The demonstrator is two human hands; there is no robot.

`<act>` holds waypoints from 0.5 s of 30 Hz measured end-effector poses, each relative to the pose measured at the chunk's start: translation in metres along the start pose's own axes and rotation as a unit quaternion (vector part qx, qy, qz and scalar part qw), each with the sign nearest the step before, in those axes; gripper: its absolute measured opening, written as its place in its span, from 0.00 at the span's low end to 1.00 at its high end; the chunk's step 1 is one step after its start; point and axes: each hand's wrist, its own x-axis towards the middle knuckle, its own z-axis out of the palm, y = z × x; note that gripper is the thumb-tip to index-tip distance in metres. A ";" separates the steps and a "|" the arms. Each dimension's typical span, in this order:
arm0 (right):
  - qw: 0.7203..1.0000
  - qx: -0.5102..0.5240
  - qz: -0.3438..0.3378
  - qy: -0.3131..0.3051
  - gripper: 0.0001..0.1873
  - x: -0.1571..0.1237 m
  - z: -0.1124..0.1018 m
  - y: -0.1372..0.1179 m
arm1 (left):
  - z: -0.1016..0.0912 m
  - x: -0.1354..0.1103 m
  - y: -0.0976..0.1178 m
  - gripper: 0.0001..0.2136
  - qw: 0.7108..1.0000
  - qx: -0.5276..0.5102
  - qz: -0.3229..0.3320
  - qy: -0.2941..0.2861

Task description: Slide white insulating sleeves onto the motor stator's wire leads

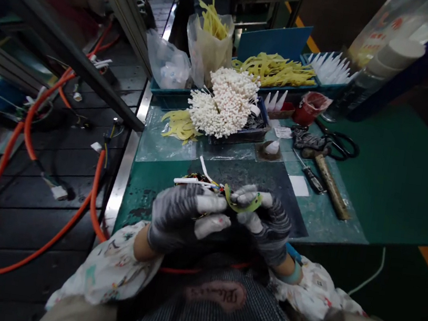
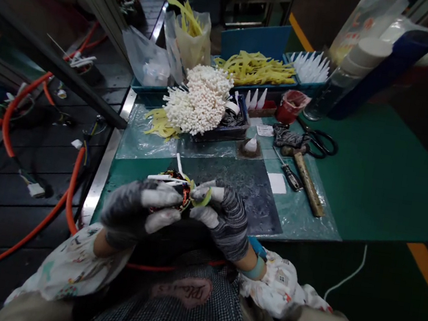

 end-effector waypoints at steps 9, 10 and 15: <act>0.977 -0.138 -0.137 -0.089 0.23 -0.001 0.000 0.000 | 0.001 0.021 0.021 0.15 0.939 -0.192 -0.285 -0.026; 0.975 -0.139 -0.146 -0.091 0.24 -0.001 -0.001 0.002 | 0.001 0.022 0.021 0.14 0.933 -0.200 -0.299 -0.023; 0.983 -0.056 -0.112 -0.133 0.16 0.006 0.001 0.014 | -0.021 0.019 0.010 0.14 0.930 -0.168 -0.324 -0.033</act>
